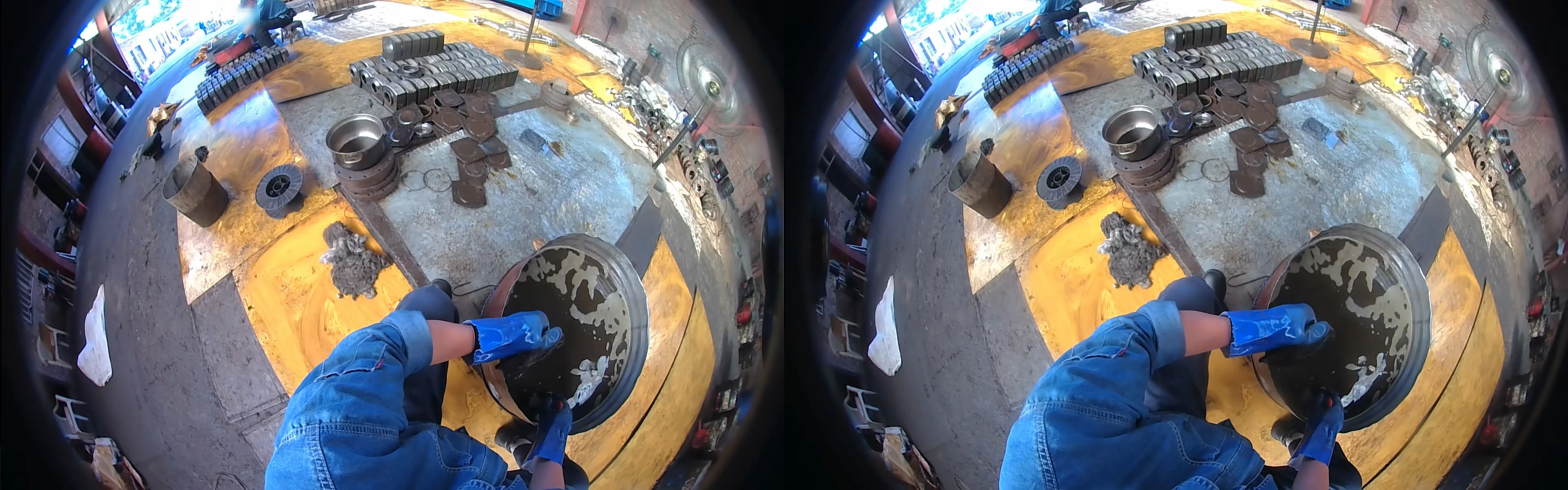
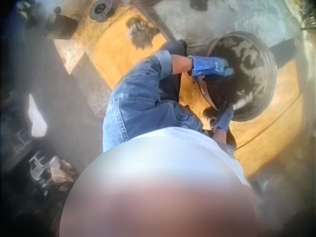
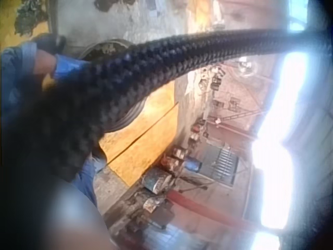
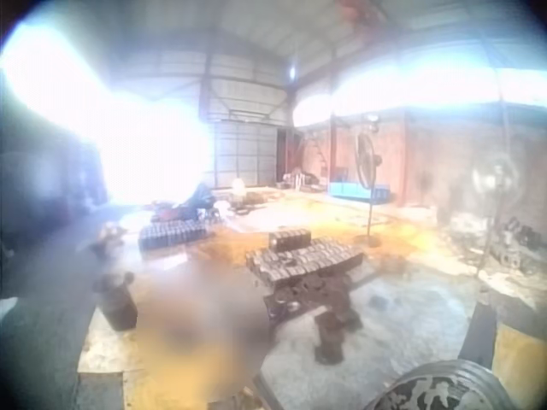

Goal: The person cleans metal components by dipping them into a bucket of dark liquid and scrubbing them with a brush.

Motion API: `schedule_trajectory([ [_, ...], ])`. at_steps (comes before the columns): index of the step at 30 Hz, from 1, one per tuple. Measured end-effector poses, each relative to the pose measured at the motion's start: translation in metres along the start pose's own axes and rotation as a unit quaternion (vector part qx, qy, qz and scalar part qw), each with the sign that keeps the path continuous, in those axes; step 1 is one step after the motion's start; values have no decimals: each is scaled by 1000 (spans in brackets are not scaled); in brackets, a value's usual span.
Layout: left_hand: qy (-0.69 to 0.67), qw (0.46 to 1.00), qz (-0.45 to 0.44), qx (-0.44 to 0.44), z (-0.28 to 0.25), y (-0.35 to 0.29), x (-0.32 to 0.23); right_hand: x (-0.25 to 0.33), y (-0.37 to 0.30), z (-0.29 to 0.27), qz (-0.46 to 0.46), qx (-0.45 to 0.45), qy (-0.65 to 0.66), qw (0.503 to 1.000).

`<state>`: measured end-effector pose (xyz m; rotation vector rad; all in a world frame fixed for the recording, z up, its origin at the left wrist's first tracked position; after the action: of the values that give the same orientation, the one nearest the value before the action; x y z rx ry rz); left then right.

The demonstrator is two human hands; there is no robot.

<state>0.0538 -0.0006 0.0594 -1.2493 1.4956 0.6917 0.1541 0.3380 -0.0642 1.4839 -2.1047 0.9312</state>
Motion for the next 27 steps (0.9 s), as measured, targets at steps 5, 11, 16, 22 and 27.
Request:
schedule_trajectory([
  [5,40,999,5,-25,5,3,4,9,-6,-2,-32,-29,-40,998],
  [11,30,999,14,-30,2,1,2,15,-7,-2,-19,-4,-14,1000],
  [16,29,999,18,-26,1,0,1,-8,3,3,-65,-49,-73,994],
  [22,13,1000,1,-18,1,-2,1,21,-11,-4,-21,12,27,999],
  [27,12,1000,-6,2,-3,-4,-7,45,-25,-9,-24,-6,20,999],
])
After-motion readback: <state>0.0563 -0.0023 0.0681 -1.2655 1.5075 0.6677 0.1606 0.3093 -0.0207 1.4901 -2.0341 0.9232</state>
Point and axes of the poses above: each hand's wrist, its own y-axis towards the middle knuckle, its own z-axis out of the palm, x = y × z, the point moved 2 cm from there along y, towards the middle knuckle, and after that the axes turned 5 degrees about -x, right-handed, at the moved point
